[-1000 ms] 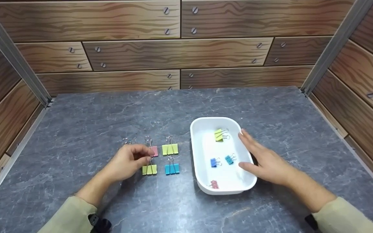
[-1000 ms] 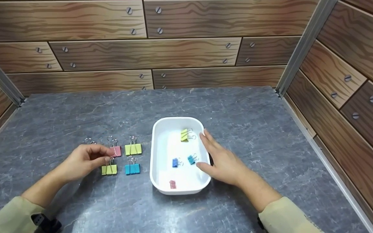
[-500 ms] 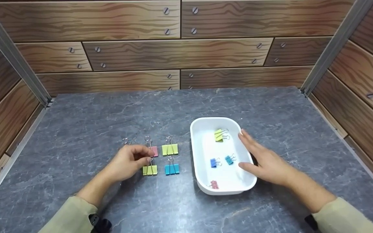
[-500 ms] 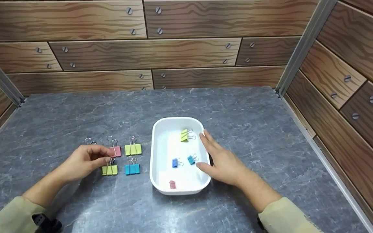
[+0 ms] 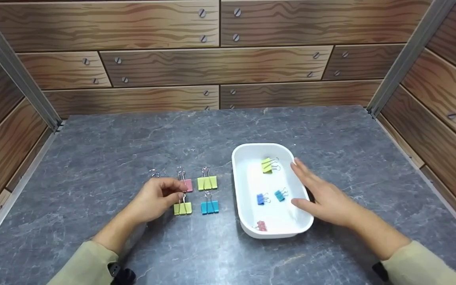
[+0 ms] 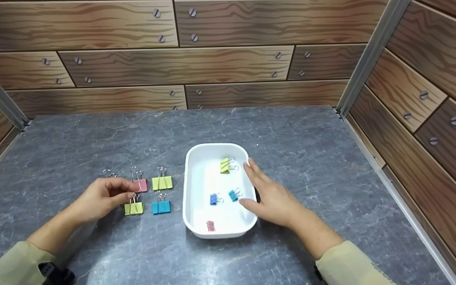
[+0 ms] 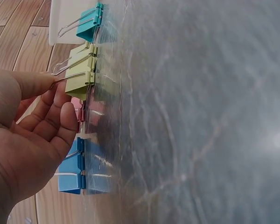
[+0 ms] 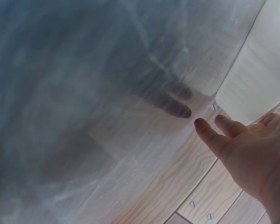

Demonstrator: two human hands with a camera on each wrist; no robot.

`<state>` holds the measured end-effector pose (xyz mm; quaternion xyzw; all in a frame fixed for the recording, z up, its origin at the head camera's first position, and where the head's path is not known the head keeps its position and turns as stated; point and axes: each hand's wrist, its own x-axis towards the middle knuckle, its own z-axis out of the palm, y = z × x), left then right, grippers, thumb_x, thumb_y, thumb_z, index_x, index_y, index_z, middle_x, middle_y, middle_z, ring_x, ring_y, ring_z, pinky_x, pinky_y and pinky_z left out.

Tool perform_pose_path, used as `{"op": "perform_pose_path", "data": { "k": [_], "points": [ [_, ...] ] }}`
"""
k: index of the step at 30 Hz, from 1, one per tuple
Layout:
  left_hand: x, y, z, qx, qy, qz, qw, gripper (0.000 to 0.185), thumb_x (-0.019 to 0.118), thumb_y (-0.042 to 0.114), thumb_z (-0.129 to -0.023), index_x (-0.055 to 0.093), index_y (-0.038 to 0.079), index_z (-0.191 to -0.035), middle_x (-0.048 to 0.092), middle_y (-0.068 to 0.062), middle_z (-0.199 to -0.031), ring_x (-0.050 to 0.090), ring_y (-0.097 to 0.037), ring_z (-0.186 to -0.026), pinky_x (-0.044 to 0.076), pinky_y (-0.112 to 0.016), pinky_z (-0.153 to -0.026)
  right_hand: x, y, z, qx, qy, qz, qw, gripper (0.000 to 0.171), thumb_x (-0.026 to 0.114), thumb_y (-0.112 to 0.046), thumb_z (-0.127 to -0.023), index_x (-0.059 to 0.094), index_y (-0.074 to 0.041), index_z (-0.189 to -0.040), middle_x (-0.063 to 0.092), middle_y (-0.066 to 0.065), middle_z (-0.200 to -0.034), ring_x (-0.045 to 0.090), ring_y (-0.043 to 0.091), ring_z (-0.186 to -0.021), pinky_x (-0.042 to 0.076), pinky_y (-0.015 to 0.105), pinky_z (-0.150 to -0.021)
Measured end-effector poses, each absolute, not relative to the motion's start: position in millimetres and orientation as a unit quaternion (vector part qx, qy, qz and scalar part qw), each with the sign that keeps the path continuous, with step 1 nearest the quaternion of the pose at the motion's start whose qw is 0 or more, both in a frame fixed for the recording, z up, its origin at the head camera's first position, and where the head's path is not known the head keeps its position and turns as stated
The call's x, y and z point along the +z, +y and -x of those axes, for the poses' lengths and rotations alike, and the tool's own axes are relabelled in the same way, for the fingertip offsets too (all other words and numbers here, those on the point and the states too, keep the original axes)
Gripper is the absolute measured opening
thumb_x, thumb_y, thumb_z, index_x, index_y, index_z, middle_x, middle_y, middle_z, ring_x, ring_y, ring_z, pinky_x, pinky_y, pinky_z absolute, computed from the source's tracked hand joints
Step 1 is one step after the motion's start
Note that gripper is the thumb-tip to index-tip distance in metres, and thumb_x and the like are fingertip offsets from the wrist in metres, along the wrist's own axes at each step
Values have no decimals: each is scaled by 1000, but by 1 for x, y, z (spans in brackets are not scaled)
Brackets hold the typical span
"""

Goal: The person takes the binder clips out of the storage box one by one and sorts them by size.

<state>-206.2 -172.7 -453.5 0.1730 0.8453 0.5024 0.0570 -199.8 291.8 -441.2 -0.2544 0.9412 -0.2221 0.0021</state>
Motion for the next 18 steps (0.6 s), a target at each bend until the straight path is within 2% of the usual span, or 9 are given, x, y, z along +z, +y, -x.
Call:
{"op": "perform_pose_path", "data": {
  "k": [18],
  "points": [
    [-453,-172,206,498,849,-167,59,16,70,-3,-96,77,1,-109,76,-11,-104,65,-19,-87,55,-25,-74,-440,291,199,-219,943,252,5,88,64,-49,-103,20,-14,-171,14,14,-176,32,45,-153,35,64,-118]
  ]
}}
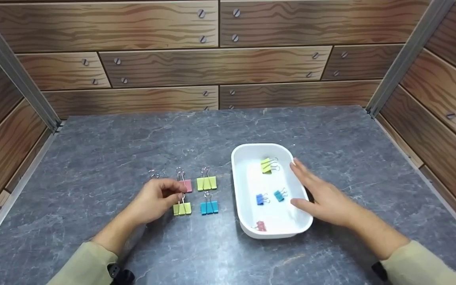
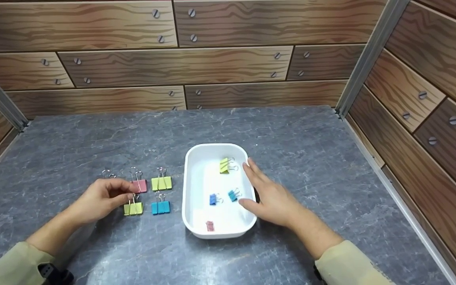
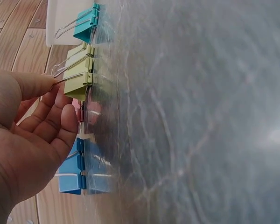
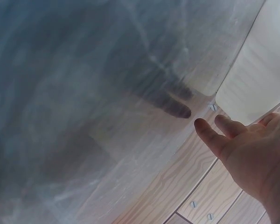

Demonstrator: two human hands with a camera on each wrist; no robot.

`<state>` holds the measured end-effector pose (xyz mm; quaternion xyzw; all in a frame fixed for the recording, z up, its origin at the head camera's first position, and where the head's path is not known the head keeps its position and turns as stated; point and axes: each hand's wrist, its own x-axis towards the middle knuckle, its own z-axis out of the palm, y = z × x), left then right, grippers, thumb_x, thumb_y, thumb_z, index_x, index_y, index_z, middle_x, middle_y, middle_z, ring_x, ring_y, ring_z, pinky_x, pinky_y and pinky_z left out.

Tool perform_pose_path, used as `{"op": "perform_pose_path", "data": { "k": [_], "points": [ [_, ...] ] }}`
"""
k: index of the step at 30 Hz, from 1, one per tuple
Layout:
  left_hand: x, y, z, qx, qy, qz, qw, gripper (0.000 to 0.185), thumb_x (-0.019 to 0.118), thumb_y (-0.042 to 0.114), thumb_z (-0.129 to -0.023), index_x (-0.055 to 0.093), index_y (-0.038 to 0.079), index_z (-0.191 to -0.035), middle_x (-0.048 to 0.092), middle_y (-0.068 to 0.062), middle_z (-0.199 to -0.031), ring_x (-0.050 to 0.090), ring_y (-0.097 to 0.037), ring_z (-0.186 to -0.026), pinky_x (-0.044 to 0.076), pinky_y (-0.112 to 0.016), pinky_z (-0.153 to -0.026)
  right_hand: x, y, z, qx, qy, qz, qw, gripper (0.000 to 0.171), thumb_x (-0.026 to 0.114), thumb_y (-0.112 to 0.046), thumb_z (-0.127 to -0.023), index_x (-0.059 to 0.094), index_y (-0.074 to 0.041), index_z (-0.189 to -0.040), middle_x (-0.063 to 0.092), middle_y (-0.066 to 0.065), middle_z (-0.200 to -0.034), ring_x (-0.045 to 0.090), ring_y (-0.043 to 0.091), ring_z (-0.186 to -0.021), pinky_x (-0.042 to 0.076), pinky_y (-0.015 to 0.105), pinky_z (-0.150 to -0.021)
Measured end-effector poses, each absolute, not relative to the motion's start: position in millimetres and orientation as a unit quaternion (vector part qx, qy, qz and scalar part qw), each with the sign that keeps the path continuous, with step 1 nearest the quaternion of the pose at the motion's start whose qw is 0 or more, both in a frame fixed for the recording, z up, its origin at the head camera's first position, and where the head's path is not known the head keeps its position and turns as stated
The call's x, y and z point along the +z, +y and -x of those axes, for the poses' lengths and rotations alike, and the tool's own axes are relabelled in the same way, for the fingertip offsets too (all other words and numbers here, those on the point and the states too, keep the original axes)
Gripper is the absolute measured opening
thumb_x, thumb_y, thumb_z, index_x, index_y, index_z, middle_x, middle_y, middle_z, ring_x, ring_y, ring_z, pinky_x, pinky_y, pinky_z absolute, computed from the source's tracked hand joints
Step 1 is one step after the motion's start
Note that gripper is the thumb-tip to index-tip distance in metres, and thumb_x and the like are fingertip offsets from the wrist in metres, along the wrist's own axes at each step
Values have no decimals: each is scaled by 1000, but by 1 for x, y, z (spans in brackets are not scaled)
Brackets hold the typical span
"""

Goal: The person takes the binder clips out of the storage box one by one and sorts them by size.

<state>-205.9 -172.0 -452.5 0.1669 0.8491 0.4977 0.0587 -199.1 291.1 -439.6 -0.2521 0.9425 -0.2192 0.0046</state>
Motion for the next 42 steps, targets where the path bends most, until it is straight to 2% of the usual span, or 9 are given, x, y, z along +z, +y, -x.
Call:
{"op": "perform_pose_path", "data": {
  "k": [7,16,20,25,32,42],
  "points": [
    [-450,-173,206,507,845,-161,56,15,71,-1,-96,77,-1,-109,75,-10,-100,63,-16,-82,53,-23,-70,-439,291,200,-222,942,253,4,87,64,-48,-103,20,-14,-171,14,12,-177,33,44,-152,36,64,-117],
    [-438,-179,206,513,842,-161,46,16,74,4,-96,77,-1,-110,76,-12,-101,66,-17,-83,55,-23,-71,-437,291,201,-221,941,257,-1,87,63,-49,-103,21,-13,-170,14,13,-176,33,45,-152,36,64,-117],
    [-422,-180,207,516,840,-164,40,17,74,3,-96,76,-3,-112,76,-16,-103,69,-23,-86,59,-27,-74,-438,291,200,-221,941,255,0,87,63,-49,-103,21,-13,-170,15,14,-176,34,46,-152,36,64,-117],
    [-391,-172,213,501,846,-181,21,15,74,6,-97,77,2,-111,77,-13,-105,71,-23,-90,61,-30,-77,-437,291,200,-222,941,254,0,88,64,-49,-103,21,-13,-170,15,14,-176,33,47,-152,36,65,-117],
    [-359,-123,233,486,831,-270,6,19,73,8,-97,77,2,-114,77,-8,-105,70,-20,-93,60,-35,-85,-436,291,201,-218,942,253,1,88,63,-51,-103,21,-13,-170,14,13,-176,33,46,-152,36,65,-117],
    [-360,-28,269,485,814,-314,61,21,73,9,-99,75,2,-119,75,-7,-108,69,-18,-97,58,-28,-88,-438,291,200,-220,940,261,-3,87,65,-48,-102,24,-12,-169,16,16,-175,36,47,-150,37,64,-116]
  ]
}}
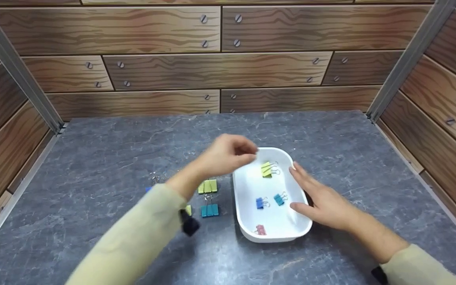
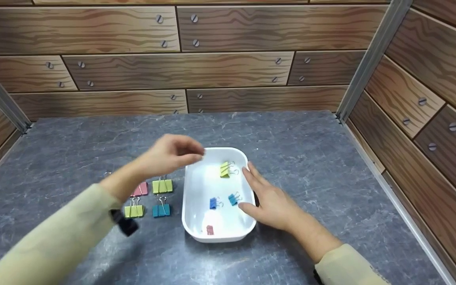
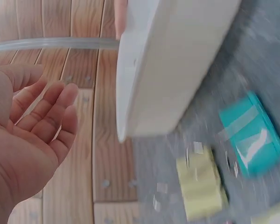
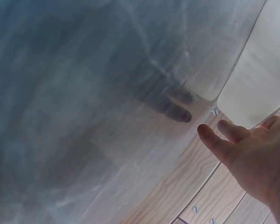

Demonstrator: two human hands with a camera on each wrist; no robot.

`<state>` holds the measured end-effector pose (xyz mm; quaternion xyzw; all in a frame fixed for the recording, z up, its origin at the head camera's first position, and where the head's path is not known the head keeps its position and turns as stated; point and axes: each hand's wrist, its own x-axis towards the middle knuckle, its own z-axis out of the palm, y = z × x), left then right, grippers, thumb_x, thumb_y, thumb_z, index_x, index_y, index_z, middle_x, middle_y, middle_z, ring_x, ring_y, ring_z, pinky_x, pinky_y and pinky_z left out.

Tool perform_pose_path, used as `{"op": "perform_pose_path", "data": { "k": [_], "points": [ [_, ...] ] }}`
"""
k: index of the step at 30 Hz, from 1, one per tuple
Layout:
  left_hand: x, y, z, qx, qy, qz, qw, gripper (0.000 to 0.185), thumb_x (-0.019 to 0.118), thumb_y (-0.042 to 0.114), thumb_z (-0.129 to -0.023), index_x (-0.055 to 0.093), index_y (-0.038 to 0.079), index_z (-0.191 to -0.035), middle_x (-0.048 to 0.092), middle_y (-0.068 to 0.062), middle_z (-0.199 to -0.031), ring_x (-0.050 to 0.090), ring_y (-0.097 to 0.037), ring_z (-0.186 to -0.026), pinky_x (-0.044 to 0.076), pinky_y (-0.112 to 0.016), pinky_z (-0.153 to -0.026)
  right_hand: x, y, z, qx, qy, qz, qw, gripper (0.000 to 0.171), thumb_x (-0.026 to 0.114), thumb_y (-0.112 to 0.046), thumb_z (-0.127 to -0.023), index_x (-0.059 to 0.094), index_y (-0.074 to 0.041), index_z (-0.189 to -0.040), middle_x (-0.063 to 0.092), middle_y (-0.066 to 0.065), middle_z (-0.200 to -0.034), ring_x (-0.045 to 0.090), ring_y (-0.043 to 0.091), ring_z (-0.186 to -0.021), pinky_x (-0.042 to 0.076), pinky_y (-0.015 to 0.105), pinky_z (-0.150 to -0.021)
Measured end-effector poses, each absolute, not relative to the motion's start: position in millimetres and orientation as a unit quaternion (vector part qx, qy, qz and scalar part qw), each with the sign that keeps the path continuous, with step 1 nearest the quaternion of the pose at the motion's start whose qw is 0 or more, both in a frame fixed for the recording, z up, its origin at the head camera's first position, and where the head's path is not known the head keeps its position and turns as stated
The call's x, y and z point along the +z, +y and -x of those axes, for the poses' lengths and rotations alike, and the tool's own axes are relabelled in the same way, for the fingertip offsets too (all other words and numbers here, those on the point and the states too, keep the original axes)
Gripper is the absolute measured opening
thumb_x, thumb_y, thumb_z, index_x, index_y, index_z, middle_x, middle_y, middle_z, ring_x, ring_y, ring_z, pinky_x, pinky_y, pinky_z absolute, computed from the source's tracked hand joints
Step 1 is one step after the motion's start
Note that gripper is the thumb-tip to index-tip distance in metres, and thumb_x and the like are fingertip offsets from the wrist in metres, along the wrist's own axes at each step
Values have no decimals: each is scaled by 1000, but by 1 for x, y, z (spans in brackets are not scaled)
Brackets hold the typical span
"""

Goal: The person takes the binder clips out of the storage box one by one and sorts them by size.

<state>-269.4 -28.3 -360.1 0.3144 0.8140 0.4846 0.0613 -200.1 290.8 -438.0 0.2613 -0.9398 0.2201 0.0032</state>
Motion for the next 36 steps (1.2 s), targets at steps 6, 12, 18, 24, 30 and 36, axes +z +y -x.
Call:
{"op": "perform_pose_path", "data": {
  "k": [6,12,18,24,30,36],
  "points": [
    [-377,6,291,498,808,-301,91,23,71,12,-102,75,1,-121,74,-4,-106,67,-16,-96,57,-27,-86,-438,290,200,223,-942,-252,-12,88,66,-51,-102,23,-14,-170,14,14,-176,35,47,-150,37,65,-116],
    [-393,22,307,510,803,-280,131,26,70,12,-103,74,0,-125,73,-3,-110,66,-18,-102,55,-29,-88,-439,289,199,224,-940,-259,-10,88,65,-51,-102,24,-14,-170,15,16,-176,36,47,-150,38,66,-115],
    [-410,34,316,493,809,-279,157,25,70,9,-102,75,0,-124,75,-6,-112,67,-13,-97,55,-27,-89,-440,288,200,222,-938,-265,-4,87,66,-50,-102,25,-13,-170,16,15,-176,37,47,-150,39,64,-115],
    [-417,41,318,494,815,-248,172,26,71,9,-100,76,4,-125,75,-2,-114,67,-12,-99,55,-30,-92,-438,288,199,221,-939,-263,-7,86,64,-50,-103,24,-13,-170,16,13,-176,37,45,-150,39,64,-115],
    [-419,47,318,449,840,-243,181,27,73,11,-101,76,6,-127,75,2,-109,71,-15,-92,57,-31,-89,-437,289,199,220,-941,-256,-9,85,64,-48,-103,24,-14,-170,15,13,-176,35,45,-151,39,65,-114],
    [-422,53,318,430,849,-245,184,27,73,10,-101,75,6,-128,74,3,-101,74,-17,-87,58,-28,-79,-436,291,200,215,-942,-257,-4,87,65,-50,-102,24,-13,-170,15,12,-176,38,46,-149,40,65,-114]
  ]
}}
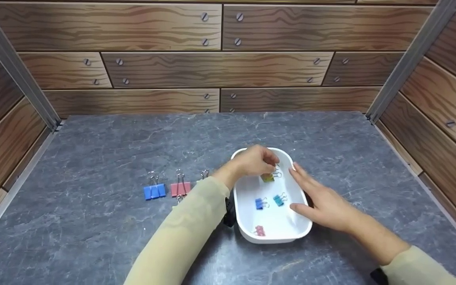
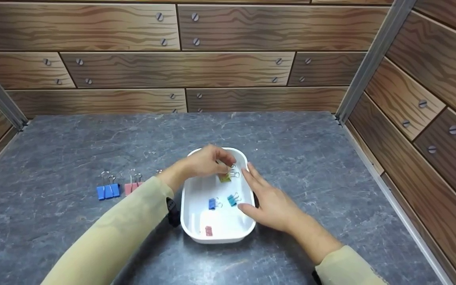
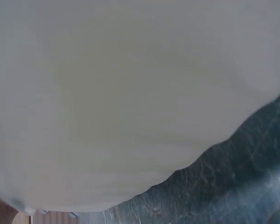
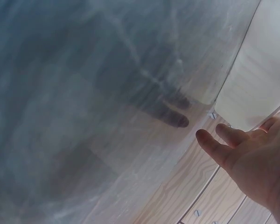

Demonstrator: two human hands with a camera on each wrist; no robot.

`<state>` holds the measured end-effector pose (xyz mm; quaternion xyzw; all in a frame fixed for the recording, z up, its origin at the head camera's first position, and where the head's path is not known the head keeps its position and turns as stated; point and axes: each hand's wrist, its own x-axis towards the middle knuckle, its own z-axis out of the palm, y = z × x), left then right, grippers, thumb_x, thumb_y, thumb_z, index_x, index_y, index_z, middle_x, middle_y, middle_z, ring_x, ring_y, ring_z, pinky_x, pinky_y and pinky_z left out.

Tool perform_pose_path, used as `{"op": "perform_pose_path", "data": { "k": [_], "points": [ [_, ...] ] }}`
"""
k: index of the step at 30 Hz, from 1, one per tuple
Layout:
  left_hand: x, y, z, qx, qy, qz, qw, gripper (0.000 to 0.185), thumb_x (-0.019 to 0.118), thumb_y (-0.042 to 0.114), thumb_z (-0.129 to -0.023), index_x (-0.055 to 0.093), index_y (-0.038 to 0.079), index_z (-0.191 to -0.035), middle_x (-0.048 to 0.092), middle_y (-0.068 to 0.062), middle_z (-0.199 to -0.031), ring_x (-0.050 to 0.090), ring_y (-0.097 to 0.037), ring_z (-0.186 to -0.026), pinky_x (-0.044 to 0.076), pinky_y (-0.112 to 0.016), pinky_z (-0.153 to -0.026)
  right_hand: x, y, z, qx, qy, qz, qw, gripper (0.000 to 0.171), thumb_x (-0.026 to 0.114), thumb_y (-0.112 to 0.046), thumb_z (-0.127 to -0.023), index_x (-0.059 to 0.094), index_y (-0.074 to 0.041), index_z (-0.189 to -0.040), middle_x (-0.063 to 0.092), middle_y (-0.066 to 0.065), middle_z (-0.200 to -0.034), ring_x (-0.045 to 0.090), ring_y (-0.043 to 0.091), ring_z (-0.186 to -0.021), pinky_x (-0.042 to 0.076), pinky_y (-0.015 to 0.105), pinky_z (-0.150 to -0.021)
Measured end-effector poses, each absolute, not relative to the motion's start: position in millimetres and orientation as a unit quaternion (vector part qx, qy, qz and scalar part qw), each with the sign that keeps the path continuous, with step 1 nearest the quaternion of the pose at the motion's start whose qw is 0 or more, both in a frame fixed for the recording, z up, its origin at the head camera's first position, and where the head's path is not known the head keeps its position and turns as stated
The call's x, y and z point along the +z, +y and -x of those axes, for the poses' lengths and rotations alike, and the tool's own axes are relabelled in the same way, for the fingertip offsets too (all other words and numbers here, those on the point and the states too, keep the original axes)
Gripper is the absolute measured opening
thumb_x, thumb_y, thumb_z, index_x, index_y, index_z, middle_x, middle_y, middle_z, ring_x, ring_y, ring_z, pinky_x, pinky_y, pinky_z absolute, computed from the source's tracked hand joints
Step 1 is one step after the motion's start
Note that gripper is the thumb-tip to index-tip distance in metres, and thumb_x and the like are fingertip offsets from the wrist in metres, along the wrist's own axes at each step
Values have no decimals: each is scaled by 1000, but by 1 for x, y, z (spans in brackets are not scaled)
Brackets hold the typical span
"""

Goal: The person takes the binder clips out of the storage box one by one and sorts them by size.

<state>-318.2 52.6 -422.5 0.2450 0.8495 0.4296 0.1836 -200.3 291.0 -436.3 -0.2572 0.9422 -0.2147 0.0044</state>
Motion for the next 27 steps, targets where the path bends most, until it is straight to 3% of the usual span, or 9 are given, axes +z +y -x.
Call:
{"op": "perform_pose_path", "data": {
  "k": [10,27],
  "points": [
    [-427,58,320,406,859,-260,172,25,76,5,-98,76,6,-123,73,-1,-97,64,-8,-75,55,-22,-69,-436,292,200,-215,941,260,-3,86,65,-49,-103,25,-12,-169,16,14,-176,39,47,-148,39,64,-115],
    [-426,54,316,414,854,-269,164,23,74,8,-101,78,8,-124,71,0,-82,66,-16,-70,52,-24,-63,-437,291,200,-215,940,265,-1,85,64,-48,-103,26,-10,-169,15,15,-176,37,48,-149,39,65,-114]
  ]
}}
